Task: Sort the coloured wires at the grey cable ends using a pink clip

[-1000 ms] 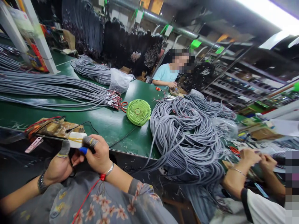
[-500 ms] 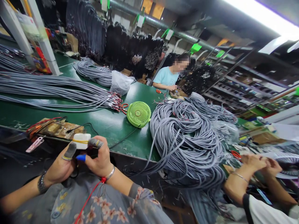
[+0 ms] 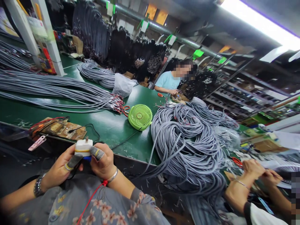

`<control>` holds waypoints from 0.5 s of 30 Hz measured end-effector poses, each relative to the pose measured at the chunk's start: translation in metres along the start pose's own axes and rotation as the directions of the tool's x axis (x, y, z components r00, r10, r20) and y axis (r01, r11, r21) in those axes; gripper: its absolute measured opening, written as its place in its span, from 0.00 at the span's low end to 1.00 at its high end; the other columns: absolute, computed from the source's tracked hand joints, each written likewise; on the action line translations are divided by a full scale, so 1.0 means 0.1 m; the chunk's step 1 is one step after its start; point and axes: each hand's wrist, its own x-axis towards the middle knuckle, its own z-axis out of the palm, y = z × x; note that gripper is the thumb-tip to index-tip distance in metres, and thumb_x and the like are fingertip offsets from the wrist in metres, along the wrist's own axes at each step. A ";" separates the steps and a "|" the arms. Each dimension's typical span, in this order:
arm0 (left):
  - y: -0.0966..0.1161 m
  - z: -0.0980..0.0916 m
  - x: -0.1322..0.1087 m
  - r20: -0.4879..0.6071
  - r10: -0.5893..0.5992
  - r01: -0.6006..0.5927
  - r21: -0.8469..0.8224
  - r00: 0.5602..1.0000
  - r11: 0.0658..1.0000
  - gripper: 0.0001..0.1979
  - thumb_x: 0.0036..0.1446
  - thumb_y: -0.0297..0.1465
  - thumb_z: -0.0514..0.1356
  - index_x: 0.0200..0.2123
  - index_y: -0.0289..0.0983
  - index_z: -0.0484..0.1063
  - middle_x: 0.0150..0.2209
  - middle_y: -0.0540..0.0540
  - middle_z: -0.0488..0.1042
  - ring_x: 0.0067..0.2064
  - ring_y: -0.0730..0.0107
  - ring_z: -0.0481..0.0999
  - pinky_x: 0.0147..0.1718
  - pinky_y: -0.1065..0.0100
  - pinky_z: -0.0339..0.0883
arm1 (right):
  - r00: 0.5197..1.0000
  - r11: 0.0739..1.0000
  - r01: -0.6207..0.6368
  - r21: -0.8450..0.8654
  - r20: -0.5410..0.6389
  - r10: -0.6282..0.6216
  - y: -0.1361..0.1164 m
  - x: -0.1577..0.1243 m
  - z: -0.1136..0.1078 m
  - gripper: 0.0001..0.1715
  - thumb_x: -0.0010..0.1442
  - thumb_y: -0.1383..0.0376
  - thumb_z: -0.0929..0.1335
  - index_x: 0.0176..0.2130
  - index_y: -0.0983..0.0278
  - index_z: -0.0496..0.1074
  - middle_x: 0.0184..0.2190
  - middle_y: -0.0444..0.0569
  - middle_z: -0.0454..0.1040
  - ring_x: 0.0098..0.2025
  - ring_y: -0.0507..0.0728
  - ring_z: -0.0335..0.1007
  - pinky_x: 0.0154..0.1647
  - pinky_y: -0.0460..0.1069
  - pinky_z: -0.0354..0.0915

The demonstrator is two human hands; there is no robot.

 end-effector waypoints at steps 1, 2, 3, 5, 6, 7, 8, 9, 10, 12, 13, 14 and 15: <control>-0.02 -0.02 0.01 -0.003 0.006 -0.006 0.001 1.000 1.000 0.32 0.51 0.57 0.71 0.46 0.37 0.81 0.29 0.45 0.81 0.22 0.69 0.74 0.24 0.70 0.71 | 1.000 1.000 -0.002 0.006 0.010 0.002 0.00 -0.01 -0.02 0.28 0.63 0.73 0.66 0.60 0.56 0.65 0.40 0.50 0.76 0.37 0.57 0.77 0.36 0.51 0.77; -0.03 -0.04 0.01 -0.003 0.013 -0.013 0.004 1.000 1.000 0.30 0.50 0.56 0.72 0.44 0.37 0.81 0.31 0.44 0.81 0.24 0.68 0.75 0.24 0.69 0.72 | 0.999 0.999 -0.025 0.026 0.026 0.025 -0.01 -0.02 -0.03 0.26 0.63 0.72 0.67 0.58 0.55 0.67 0.40 0.50 0.76 0.37 0.57 0.77 0.37 0.51 0.77; -0.04 -0.06 0.02 0.000 0.017 -0.017 0.007 1.000 1.000 0.27 0.50 0.53 0.74 0.43 0.38 0.82 0.32 0.43 0.82 0.26 0.66 0.76 0.25 0.69 0.73 | 0.997 0.996 -0.070 0.057 0.045 0.067 -0.02 -0.04 -0.05 0.23 0.63 0.70 0.69 0.56 0.56 0.68 0.41 0.50 0.76 0.39 0.57 0.77 0.39 0.52 0.77; -0.05 -0.10 0.04 0.013 0.033 -0.033 0.016 0.999 0.999 0.23 0.48 0.48 0.76 0.42 0.39 0.83 0.33 0.43 0.83 0.30 0.61 0.79 0.29 0.67 0.75 | 0.979 0.971 -0.196 0.134 0.083 0.186 -0.02 -0.07 -0.07 0.22 0.63 0.63 0.74 0.55 0.57 0.69 0.46 0.53 0.76 0.44 0.59 0.78 0.44 0.54 0.78; -0.05 -0.12 0.04 0.025 0.047 -0.047 0.029 0.999 0.998 0.22 0.47 0.46 0.77 0.41 0.40 0.83 0.34 0.43 0.83 0.34 0.58 0.81 0.33 0.65 0.77 | 0.964 0.952 -0.258 0.168 0.109 0.242 -0.02 -0.09 -0.08 0.27 0.62 0.58 0.75 0.58 0.58 0.68 0.50 0.55 0.75 0.47 0.60 0.78 0.47 0.54 0.78; -0.04 -0.13 0.04 0.041 0.060 -0.062 0.048 0.997 0.997 0.21 0.46 0.44 0.78 0.41 0.41 0.84 0.35 0.43 0.84 0.37 0.55 0.82 0.38 0.63 0.78 | 0.950 0.933 -0.304 0.192 0.138 0.281 -0.01 -0.10 -0.09 0.35 0.61 0.55 0.76 0.62 0.59 0.65 0.53 0.57 0.75 0.50 0.61 0.78 0.49 0.55 0.78; -0.04 -0.15 0.05 0.054 0.072 -0.076 0.072 0.996 0.994 0.21 0.45 0.42 0.78 0.41 0.41 0.84 0.36 0.42 0.84 0.40 0.52 0.83 0.44 0.61 0.78 | 0.938 0.921 -0.331 0.207 0.180 0.297 0.00 -0.10 -0.10 0.42 0.61 0.54 0.77 0.66 0.59 0.62 0.55 0.59 0.75 0.52 0.62 0.78 0.50 0.55 0.77; -0.04 -0.16 0.04 0.062 0.082 -0.088 0.095 0.995 0.992 0.20 0.45 0.41 0.78 0.41 0.42 0.85 0.37 0.42 0.85 0.43 0.50 0.83 0.49 0.58 0.77 | 0.926 0.914 -0.345 0.212 0.233 0.296 0.01 -0.09 -0.10 0.46 0.61 0.54 0.77 0.69 0.59 0.59 0.56 0.59 0.76 0.54 0.62 0.78 0.52 0.55 0.77; -0.04 -0.17 0.04 0.065 0.086 -0.093 0.114 0.994 0.989 0.20 0.44 0.41 0.78 0.41 0.42 0.85 0.39 0.42 0.85 0.46 0.48 0.83 0.53 0.56 0.76 | 0.914 0.913 -0.350 0.208 0.287 0.285 0.02 -0.09 -0.11 0.47 0.61 0.55 0.78 0.70 0.58 0.59 0.56 0.59 0.77 0.54 0.62 0.78 0.53 0.56 0.76; -0.05 -0.20 0.03 0.062 0.082 -0.090 0.136 0.995 0.987 0.20 0.45 0.40 0.78 0.41 0.42 0.85 0.42 0.41 0.86 0.48 0.45 0.83 0.55 0.54 0.74 | 0.890 0.916 -0.356 0.185 0.367 0.272 0.04 -0.07 -0.12 0.39 0.62 0.58 0.77 0.67 0.58 0.65 0.54 0.56 0.80 0.54 0.62 0.79 0.56 0.56 0.75; -0.06 -0.21 0.03 0.055 0.081 -0.088 0.142 0.995 0.986 0.20 0.45 0.40 0.78 0.42 0.42 0.86 0.42 0.41 0.86 0.49 0.45 0.83 0.56 0.54 0.74 | 0.882 0.915 -0.363 0.175 0.380 0.278 0.04 -0.06 -0.13 0.34 0.63 0.59 0.77 0.64 0.57 0.68 0.53 0.56 0.81 0.53 0.62 0.79 0.56 0.56 0.75; -0.07 -0.22 0.03 0.051 0.080 -0.087 0.148 0.995 0.985 0.20 0.45 0.40 0.78 0.42 0.42 0.86 0.43 0.41 0.86 0.49 0.44 0.83 0.56 0.54 0.74 | 0.880 0.911 -0.374 0.174 0.376 0.290 0.04 -0.06 -0.13 0.29 0.65 0.60 0.76 0.62 0.58 0.71 0.52 0.55 0.81 0.53 0.61 0.80 0.55 0.55 0.75; -0.08 -0.23 0.02 0.050 0.078 -0.085 0.151 0.996 0.985 0.20 0.44 0.40 0.78 0.43 0.42 0.86 0.44 0.40 0.87 0.50 0.44 0.82 0.56 0.54 0.74 | 0.882 0.903 -0.388 0.186 0.361 0.304 0.03 -0.06 -0.13 0.26 0.66 0.60 0.74 0.61 0.58 0.73 0.51 0.55 0.82 0.52 0.61 0.81 0.54 0.54 0.76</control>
